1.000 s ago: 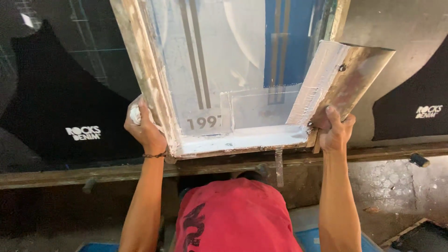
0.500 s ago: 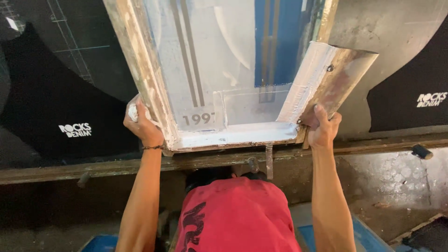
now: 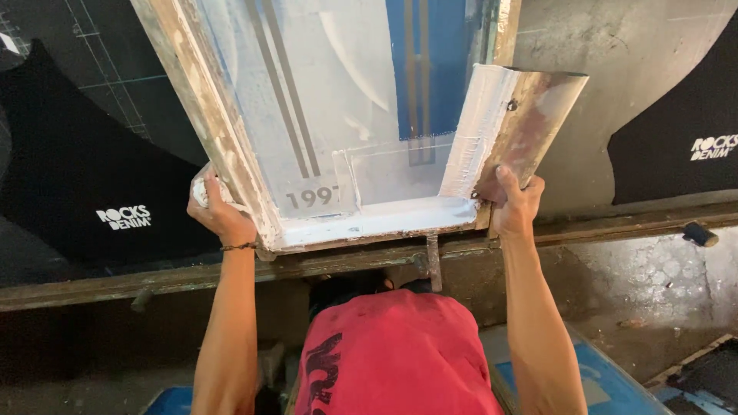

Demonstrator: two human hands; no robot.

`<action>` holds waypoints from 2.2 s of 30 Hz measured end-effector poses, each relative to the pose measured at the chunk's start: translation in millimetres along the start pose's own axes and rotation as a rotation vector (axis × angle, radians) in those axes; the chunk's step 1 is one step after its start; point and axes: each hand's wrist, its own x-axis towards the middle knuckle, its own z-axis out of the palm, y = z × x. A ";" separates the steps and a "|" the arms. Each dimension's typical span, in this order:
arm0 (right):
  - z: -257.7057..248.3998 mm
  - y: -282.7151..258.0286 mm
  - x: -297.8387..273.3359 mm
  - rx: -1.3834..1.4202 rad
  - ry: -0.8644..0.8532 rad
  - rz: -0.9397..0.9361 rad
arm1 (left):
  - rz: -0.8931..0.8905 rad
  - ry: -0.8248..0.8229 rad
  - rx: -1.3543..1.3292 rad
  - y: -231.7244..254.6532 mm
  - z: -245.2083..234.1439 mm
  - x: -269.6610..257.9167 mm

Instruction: The person uses a squeegee to spread white ink across a screen printing frame labeled '1997'. They repeatedly pull the ink down the screen and wipe the squeegee with a white cloth. The person is barefoot throughout the process.

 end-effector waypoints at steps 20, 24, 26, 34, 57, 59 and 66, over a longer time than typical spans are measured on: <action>2.0 -3.9 5.8 -0.045 -0.010 0.129 | -0.010 -0.061 0.113 -24.5 -6.0 9.9; -2.3 1.1 10.8 -0.088 0.026 0.186 | 0.010 -0.097 0.094 -22.0 -5.3 9.4; 4.1 -9.9 7.9 -0.081 0.056 0.216 | 0.012 -0.110 0.101 -18.5 -6.4 9.3; -8.9 13.2 15.0 -0.064 0.153 0.268 | -0.006 -0.150 0.134 -19.2 -6.2 11.1; 7.4 -18.4 1.2 0.103 0.005 0.137 | 0.148 -0.095 0.054 -21.8 -5.0 10.2; 10.0 -18.7 2.1 0.095 -0.019 0.130 | 0.139 -0.104 0.039 -22.6 -5.3 9.2; 24.9 -31.2 0.6 0.052 -0.036 0.137 | 0.071 -0.121 0.024 -12.7 -4.1 6.3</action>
